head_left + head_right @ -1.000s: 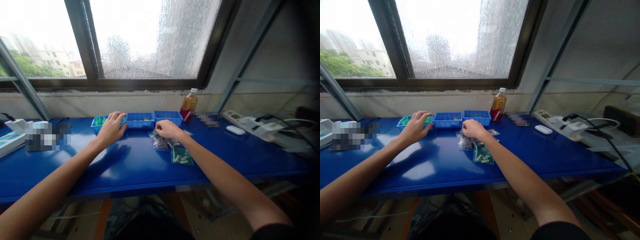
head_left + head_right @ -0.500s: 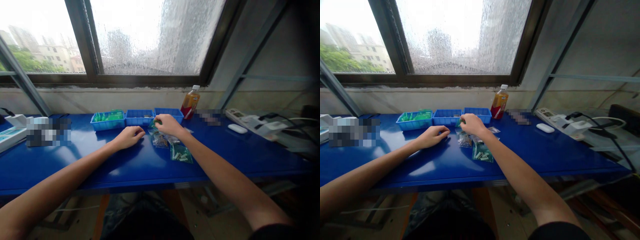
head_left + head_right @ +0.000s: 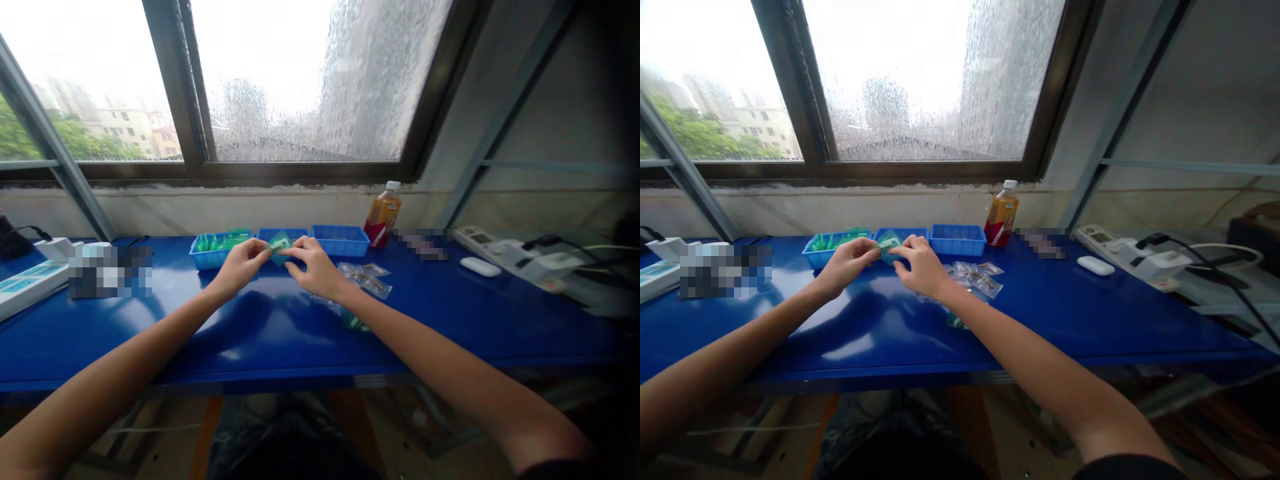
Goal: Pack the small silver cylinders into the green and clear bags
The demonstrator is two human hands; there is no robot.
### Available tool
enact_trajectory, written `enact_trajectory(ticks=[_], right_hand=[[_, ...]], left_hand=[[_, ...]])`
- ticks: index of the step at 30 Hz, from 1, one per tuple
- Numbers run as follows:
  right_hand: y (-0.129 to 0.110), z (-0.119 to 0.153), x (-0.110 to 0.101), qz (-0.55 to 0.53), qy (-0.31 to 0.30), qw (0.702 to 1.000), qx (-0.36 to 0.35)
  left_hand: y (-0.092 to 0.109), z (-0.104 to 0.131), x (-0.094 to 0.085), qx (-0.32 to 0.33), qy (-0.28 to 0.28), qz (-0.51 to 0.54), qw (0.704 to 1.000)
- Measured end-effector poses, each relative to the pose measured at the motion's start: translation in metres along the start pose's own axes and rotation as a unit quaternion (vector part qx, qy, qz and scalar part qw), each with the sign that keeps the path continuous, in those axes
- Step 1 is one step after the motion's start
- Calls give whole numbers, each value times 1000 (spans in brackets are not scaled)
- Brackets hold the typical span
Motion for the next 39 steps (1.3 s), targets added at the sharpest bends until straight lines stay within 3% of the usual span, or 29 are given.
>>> enact_trajectory(ticks=[2, 4, 6, 8, 11, 14, 16, 19, 22, 25, 28, 31, 33, 35, 37, 39], right_hand=[[13, 0, 5, -77, -30, 989, 127], [26, 3, 12, -178, -57, 949, 253], [32, 6, 16, -245, -58, 913, 320], [31, 5, 13, -245, -40, 920, 304], [16, 0, 1, -141, 6, 977, 159], [0, 0, -4, -56, 23, 998, 12], [-3, 1, -4, -38, 26, 999, -26], [-2, 2, -3, -30, 30, 998, -38], [-4, 1, -3, -29, 23, 999, -30], [1, -1, 1, -58, -18, 996, 61], [17, 5, 15, -166, -101, 949, 247], [29, 11, 21, -241, -101, 899, 350], [32, 8, 16, -210, -69, 922, 317], [26, 4, 6, -121, -32, 969, 215], [13, 1, -1, -38, -3, 995, 92], [3, 2, -3, -2, 14, 1000, 14]], left_hand=[[17, 5, 0, 153, 31, -96, 983], [30, 13, 5, 266, 27, -162, 950], [37, 18, 9, 317, 9, -190, 929], [37, 20, 12, 321, -12, -196, 927], [27, 15, 16, 227, -80, -145, 960], [8, 11, 19, 14, -153, -15, 988], [1, 11, 20, -97, -159, 72, 980], [-2, 9, 18, -139, -134, 130, 973], [0, 4, 12, -63, -88, 47, 993], [12, 3, 6, 124, -41, -106, 986], [24, 10, 8, 282, -43, -189, 939], [29, 16, 13, 323, -68, -216, 919], [32, 18, 16, 311, -86, -205, 924], [32, 16, 17, 249, -98, -166, 949], [24, 11, 16, 122, -105, -92, 983], [10, 10, 17, -29, -115, 3, 993]])
Point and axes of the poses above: each hand's wrist, its own z-axis away from the middle knuckle, its own x-axis out of the palm, y = z × x, the point moved 6 cm from there along -z, towards the middle knuckle, and after that the axes turned 11 degrees about y, right-handed, at the moved point
